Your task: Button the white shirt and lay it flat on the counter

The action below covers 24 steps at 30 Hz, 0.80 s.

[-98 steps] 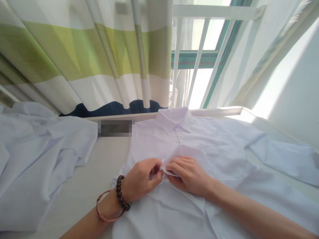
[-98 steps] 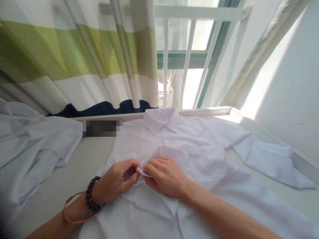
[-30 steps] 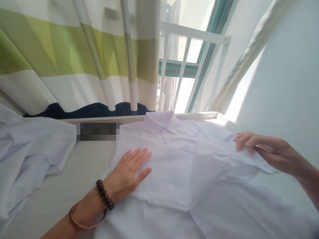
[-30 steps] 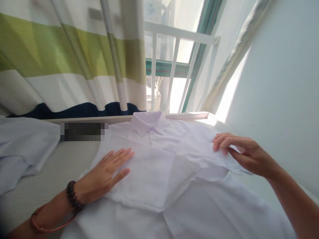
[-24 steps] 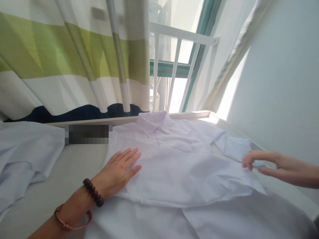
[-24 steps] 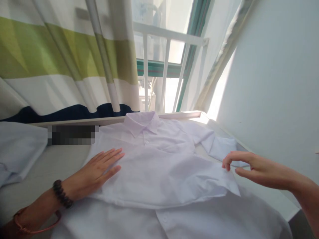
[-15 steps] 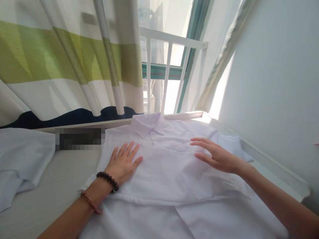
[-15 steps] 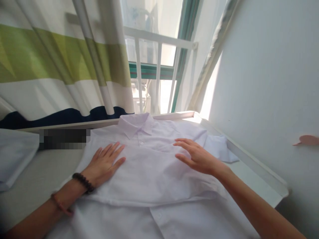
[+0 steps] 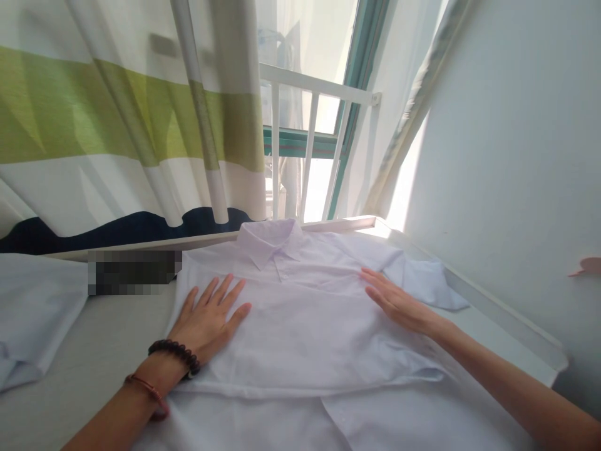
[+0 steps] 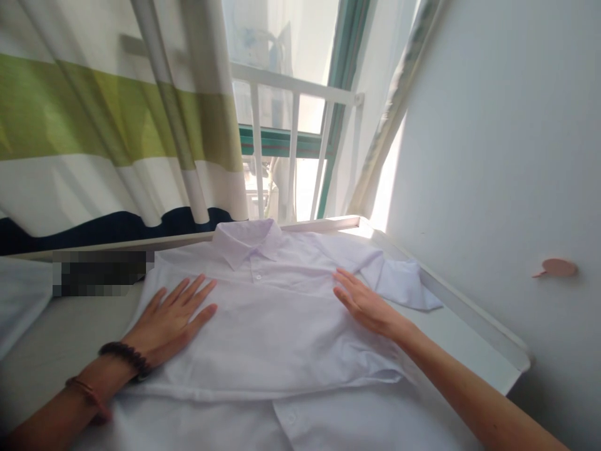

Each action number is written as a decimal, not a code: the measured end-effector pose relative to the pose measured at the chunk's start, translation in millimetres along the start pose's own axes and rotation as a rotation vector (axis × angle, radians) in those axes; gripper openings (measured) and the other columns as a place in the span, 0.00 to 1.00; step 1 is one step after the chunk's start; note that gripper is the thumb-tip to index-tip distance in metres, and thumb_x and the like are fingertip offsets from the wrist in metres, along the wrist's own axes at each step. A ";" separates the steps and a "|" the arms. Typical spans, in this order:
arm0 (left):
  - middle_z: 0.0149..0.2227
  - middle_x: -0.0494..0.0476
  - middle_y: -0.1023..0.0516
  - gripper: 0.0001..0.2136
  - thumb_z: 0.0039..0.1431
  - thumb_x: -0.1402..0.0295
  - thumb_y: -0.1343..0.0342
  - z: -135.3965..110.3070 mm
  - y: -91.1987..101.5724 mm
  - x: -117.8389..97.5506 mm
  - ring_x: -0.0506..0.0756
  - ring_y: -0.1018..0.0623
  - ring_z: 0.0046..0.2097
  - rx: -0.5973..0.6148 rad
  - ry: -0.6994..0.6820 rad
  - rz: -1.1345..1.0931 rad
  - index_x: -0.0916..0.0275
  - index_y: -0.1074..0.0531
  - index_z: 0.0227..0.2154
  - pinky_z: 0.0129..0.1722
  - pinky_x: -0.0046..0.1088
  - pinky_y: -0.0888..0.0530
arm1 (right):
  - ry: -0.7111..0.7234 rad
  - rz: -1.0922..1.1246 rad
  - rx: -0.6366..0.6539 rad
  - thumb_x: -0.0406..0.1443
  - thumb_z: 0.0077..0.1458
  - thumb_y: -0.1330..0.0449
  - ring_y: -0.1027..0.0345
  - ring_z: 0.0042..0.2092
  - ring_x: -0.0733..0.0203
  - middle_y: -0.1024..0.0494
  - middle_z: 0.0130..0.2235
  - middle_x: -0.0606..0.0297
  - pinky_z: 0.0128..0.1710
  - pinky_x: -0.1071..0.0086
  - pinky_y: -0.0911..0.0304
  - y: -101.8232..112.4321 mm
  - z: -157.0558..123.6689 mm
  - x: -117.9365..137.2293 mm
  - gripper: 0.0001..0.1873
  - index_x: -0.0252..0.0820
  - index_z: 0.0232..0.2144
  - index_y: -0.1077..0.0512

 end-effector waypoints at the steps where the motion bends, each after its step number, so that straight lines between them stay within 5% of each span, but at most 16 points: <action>1: 0.69 0.53 0.51 0.28 0.65 0.55 0.62 -0.1 0.0 -1.2 0.62 0.50 0.69 0.003 0.002 0.003 0.56 0.46 0.66 0.65 0.50 0.53 | -0.099 0.027 -0.060 0.46 0.65 0.55 0.36 0.58 0.50 0.32 0.60 0.50 0.58 0.54 0.42 5.7 6.1 -3.6 0.26 0.38 0.57 0.34; 3: 0.69 0.53 0.51 0.28 0.65 0.55 0.62 -0.3 -0.6 -2.2 0.62 0.50 0.69 -0.008 0.000 0.008 0.57 0.46 0.66 0.66 0.49 0.52 | -0.244 0.050 -0.108 0.46 0.62 0.52 0.28 0.47 0.47 0.23 0.46 0.48 0.50 0.54 0.36 13.1 16.3 -8.8 0.22 0.36 0.44 0.27; 7: 0.69 0.53 0.49 0.28 0.65 0.55 0.62 -1.0 -2.9 -0.7 0.62 0.49 0.69 -0.063 -0.007 0.014 0.57 0.45 0.65 0.66 0.48 0.52 | -0.247 0.138 0.073 0.49 0.54 0.43 0.28 0.32 0.53 0.23 0.27 0.60 0.32 0.63 0.32 16.5 24.0 -6.4 0.20 0.40 0.24 0.28; 13: 0.68 0.52 0.49 0.28 0.64 0.54 0.61 0.6 -4.3 1.6 0.62 0.49 0.69 -0.069 -0.005 -0.002 0.56 0.44 0.65 0.65 0.48 0.51 | -0.203 0.423 0.107 0.50 0.62 0.54 0.26 0.44 0.55 0.21 0.44 0.58 0.42 0.65 0.30 23.1 19.9 3.1 0.23 0.42 0.46 0.30; 18: 0.68 0.53 0.48 0.28 0.64 0.53 0.61 -0.9 -4.8 1.4 0.63 0.49 0.69 -0.075 -0.004 -0.036 0.55 0.44 0.65 0.65 0.50 0.52 | -0.318 0.176 0.055 0.47 0.61 0.52 0.29 0.50 0.49 0.24 0.50 0.52 0.49 0.60 0.34 9.6 23.2 -2.7 0.21 0.39 0.45 0.30; 24: 0.69 0.54 0.51 0.31 0.64 0.50 0.62 -8.9 -2.2 4.1 0.65 0.51 0.69 -0.034 0.041 -0.028 0.57 0.47 0.66 0.65 0.53 0.54 | -0.323 -0.086 0.170 0.41 0.58 0.46 0.26 0.42 0.40 0.21 0.39 0.48 0.44 0.52 0.34 15.0 18.8 -6.0 0.14 0.37 0.34 0.27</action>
Point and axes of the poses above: each hand's wrist, its own z-axis towards the middle knuckle, its own y-axis out of the back of the hand, x = y × z, the point moved 3 cm from there along z, towards the middle knuckle
